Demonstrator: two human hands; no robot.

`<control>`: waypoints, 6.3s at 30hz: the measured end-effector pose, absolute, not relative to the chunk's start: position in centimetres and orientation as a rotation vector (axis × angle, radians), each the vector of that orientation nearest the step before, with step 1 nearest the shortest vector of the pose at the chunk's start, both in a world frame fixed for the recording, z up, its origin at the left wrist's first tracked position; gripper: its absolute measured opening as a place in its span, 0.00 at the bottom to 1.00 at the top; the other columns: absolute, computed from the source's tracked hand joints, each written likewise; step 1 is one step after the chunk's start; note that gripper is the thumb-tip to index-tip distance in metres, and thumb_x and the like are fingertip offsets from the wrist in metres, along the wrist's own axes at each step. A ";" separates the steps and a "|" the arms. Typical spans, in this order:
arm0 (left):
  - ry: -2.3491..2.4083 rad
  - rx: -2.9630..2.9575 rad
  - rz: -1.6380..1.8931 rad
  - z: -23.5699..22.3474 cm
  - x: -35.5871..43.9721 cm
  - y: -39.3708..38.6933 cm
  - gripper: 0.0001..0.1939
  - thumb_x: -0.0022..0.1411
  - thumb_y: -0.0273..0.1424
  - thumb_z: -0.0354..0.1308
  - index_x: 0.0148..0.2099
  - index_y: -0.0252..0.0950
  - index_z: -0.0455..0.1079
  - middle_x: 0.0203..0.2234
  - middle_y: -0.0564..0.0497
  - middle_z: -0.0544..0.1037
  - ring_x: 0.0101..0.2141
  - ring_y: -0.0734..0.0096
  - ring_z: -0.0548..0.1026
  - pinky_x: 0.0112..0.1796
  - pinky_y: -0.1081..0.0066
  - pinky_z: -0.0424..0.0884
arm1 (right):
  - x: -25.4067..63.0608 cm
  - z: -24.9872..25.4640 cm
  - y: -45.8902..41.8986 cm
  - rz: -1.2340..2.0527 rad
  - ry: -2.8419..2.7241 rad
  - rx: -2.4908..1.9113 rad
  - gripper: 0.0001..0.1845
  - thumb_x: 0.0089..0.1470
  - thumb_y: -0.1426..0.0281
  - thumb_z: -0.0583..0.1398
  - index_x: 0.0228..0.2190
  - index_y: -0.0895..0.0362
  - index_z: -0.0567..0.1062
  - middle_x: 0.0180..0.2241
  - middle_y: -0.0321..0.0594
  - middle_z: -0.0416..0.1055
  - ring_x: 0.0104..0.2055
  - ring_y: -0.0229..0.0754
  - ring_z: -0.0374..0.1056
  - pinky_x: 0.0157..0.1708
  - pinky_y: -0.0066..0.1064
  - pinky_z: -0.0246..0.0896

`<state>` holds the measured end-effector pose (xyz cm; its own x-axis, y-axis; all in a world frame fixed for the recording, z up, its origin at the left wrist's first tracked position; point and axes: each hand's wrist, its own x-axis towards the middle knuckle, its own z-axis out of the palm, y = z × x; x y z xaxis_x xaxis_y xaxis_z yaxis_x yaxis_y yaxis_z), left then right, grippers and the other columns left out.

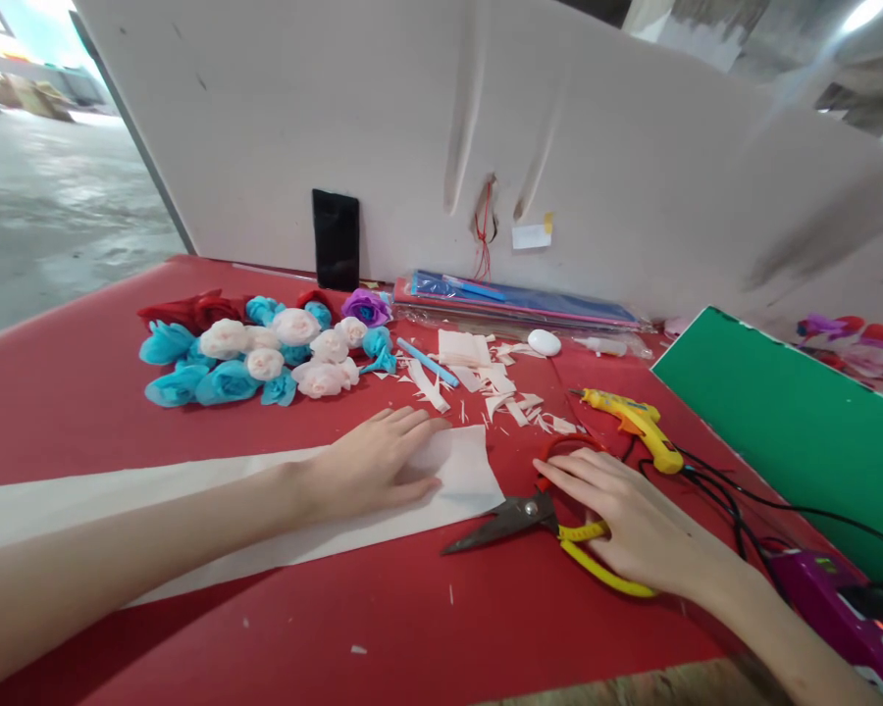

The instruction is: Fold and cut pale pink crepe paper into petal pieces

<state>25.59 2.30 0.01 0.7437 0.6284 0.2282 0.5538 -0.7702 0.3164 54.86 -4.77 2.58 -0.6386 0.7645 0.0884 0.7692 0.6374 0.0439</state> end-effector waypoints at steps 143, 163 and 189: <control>0.839 2.763 0.528 -0.2 25.7 2.2 0.07 0.65 0.29 0.51 0.40 0.31 0.69 0.37 0.46 0.74 0.35 0.67 0.71 0.40 0.68 0.66 | 48.9 3.8 -3.8 -0.263 -3.011 -0.967 0.35 0.38 0.80 0.50 0.52 0.69 0.64 0.42 0.57 0.71 0.45 0.57 0.67 0.40 0.46 0.69; 0.861 2.744 0.527 -0.4 25.7 2.3 0.07 0.63 0.29 0.54 0.40 0.31 0.69 0.38 0.45 0.74 0.36 0.65 0.72 0.41 0.68 0.66 | 49.2 3.6 -3.3 -0.176 -2.985 -0.724 0.24 0.47 0.84 0.51 0.47 0.69 0.69 0.32 0.49 0.73 0.37 0.48 0.69 0.37 0.36 0.68; 0.867 2.790 0.498 -0.6 29.7 2.9 0.07 0.64 0.27 0.49 0.39 0.31 0.69 0.37 0.45 0.73 0.36 0.64 0.71 0.41 0.65 0.65 | 51.8 5.4 -5.3 -0.169 -2.937 -1.140 0.26 0.39 0.82 0.53 0.44 0.62 0.70 0.35 0.48 0.74 0.33 0.47 0.71 0.30 0.34 0.68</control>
